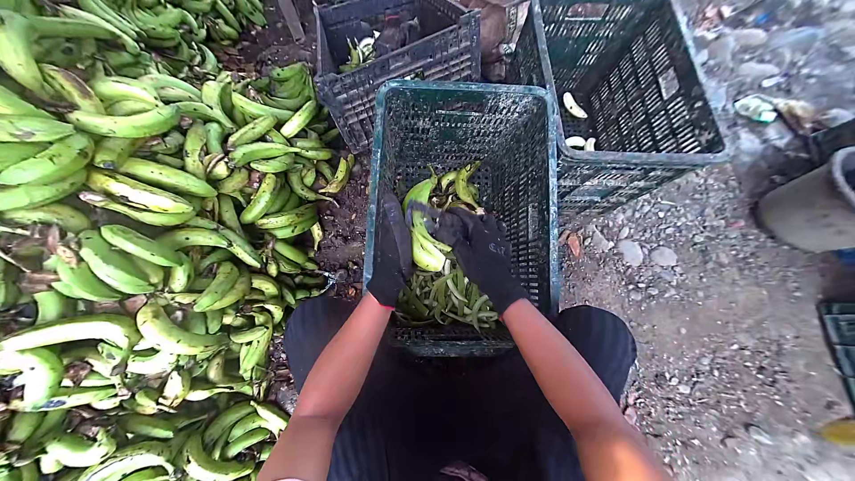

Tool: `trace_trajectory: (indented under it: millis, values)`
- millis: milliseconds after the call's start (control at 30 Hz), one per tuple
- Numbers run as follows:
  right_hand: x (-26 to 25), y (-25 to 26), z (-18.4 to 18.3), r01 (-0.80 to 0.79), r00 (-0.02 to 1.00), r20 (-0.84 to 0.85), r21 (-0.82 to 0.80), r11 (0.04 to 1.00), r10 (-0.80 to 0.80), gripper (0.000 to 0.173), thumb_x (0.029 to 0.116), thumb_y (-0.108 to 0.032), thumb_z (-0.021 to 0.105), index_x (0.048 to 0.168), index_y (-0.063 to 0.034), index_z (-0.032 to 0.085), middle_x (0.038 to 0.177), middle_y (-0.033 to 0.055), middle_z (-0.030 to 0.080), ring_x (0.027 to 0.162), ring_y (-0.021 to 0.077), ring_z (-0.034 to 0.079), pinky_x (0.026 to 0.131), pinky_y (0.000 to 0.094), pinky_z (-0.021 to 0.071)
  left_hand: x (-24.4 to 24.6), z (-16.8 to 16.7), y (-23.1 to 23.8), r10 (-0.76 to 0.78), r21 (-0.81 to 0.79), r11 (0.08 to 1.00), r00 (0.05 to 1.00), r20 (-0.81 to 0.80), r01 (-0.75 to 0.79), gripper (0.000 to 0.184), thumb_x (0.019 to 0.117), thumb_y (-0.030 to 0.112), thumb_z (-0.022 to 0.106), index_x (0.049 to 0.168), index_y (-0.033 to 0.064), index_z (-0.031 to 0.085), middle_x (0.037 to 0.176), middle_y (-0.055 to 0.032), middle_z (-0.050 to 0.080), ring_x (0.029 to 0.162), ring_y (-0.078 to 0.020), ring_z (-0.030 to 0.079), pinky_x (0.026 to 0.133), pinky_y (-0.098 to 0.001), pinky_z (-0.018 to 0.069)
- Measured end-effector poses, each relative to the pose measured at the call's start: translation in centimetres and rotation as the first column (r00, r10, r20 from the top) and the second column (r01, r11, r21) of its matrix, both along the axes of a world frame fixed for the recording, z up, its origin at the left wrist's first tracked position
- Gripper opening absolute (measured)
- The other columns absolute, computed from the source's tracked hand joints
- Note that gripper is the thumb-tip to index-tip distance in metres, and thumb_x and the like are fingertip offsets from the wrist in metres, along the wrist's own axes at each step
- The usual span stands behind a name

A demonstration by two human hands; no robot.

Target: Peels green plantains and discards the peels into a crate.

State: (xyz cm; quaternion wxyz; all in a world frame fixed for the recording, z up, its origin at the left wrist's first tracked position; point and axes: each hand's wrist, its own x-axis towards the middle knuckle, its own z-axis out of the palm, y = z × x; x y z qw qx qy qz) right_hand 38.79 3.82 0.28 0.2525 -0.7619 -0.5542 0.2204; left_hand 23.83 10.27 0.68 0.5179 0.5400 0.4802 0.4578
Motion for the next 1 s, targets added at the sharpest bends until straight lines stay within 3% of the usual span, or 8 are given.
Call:
trace_trajectory:
  millis: [67,200,300,400,500,667,933,1000]
  values:
    - [0.5,1.3,-0.5,0.117,0.993,0.000,-0.091,0.989,-0.117,0.056,0.1001,-0.062,0.046,0.147,-0.0330,0.055,0.138,0.0216,0.058,0.129,0.0474,0.051,0.091,0.0690,0.0461,0.4,-0.8,-2.1,-0.033,-0.092,0.995,0.995,-0.093,0.024,0.067,0.1083,0.054,0.011,0.144,0.0097,0.047,0.125,-0.0165,0.061,0.108,-0.0243,0.063,0.087,-0.0481,0.0551]
    - [1.5,1.6,-1.0,0.163,0.984,-0.052,-0.135,0.977,-0.171,0.058,0.1017,-0.065,0.040,0.145,-0.0301,0.057,0.134,0.0219,0.061,0.126,0.0463,0.055,0.093,0.0690,0.0452,0.6,0.1,-3.7,-0.095,-0.195,0.980,0.971,-0.221,0.051,0.073,0.1066,0.060,0.010,0.149,0.0109,0.045,0.132,-0.0212,0.058,0.113,-0.0321,0.060,0.090,-0.0564,0.0516]
    - [3.5,1.8,-1.6,0.261,0.944,-0.185,-0.085,0.962,-0.272,0.060,0.1055,-0.060,0.033,0.135,-0.0172,0.064,0.116,0.0185,0.070,0.110,0.0392,0.065,0.089,0.0668,0.0473,1.0,0.6,-3.9,-0.091,-0.194,0.978,0.992,-0.083,0.074,0.067,0.1094,0.051,0.010,0.144,0.0070,0.048,0.116,-0.0162,0.064,0.098,-0.0220,0.065,0.085,-0.0462,0.0568]
    - [4.5,1.4,-0.7,0.201,0.927,-0.326,0.008,0.980,-0.188,0.059,0.1065,-0.057,0.035,0.142,-0.0162,0.058,0.126,0.0162,0.067,0.118,0.0328,0.063,0.099,0.0614,0.0458,-0.1,-0.1,-2.0,-0.145,-0.222,0.957,0.969,0.198,0.189,0.060,0.1077,0.057,0.024,0.137,0.0131,0.052,0.089,-0.0081,0.066,0.068,-0.0181,0.065,0.060,-0.0371,0.0586]
    - [2.5,-0.9,0.4,-0.029,0.968,-0.240,0.170,0.985,0.070,0.057,0.1058,-0.058,0.036,0.138,-0.0170,0.061,0.110,0.0167,0.068,0.099,0.0338,0.067,0.082,0.0610,0.0536,-1.0,0.9,0.4,-0.135,-0.187,0.959,0.924,0.357,0.213,0.047,0.1094,0.043,0.033,0.137,0.0094,0.049,0.094,-0.0079,0.066,0.075,-0.0182,0.068,0.064,-0.0362,0.0607]
    - [0.2,-2.8,1.1,-0.280,0.954,-0.067,0.141,0.950,0.291,0.065,0.0976,-0.070,0.040,0.142,-0.0268,0.062,0.119,0.0120,0.069,0.112,0.0383,0.060,0.091,0.0671,0.0440,-1.8,2.3,1.5,-0.092,0.022,0.996,0.959,0.268,0.089,0.051,0.1110,0.035,0.023,0.149,0.0046,0.037,0.099,-0.0032,0.065,0.081,-0.0090,0.066,0.073,-0.0276,0.0591]
    - [1.1,0.2,0.2,0.095,0.995,0.017,0.047,0.994,-0.096,0.057,0.0982,-0.063,0.046,0.145,-0.0322,0.057,0.140,0.0254,0.056,0.129,0.0515,0.050,0.093,0.0736,0.0418,0.2,0.3,-1.2,-0.233,-0.105,0.961,0.953,0.194,0.256,0.049,0.1114,0.036,0.020,0.134,0.0035,0.049,0.095,-0.0054,0.066,0.076,-0.0120,0.065,0.066,-0.0300,0.0586]
    - [2.6,1.1,-0.1,0.208,0.978,-0.041,0.064,0.976,-0.206,0.060,0.1000,-0.065,0.040,0.146,-0.0295,0.057,0.140,0.0235,0.057,0.128,0.0471,0.052,0.096,0.0718,0.0415,0.4,0.2,-2.8,-0.321,-0.140,0.938,0.947,0.002,0.318,0.055,0.1110,0.038,0.019,0.140,0.0020,0.049,0.110,-0.0120,0.064,0.091,-0.0163,0.064,0.081,-0.0368,0.0571]
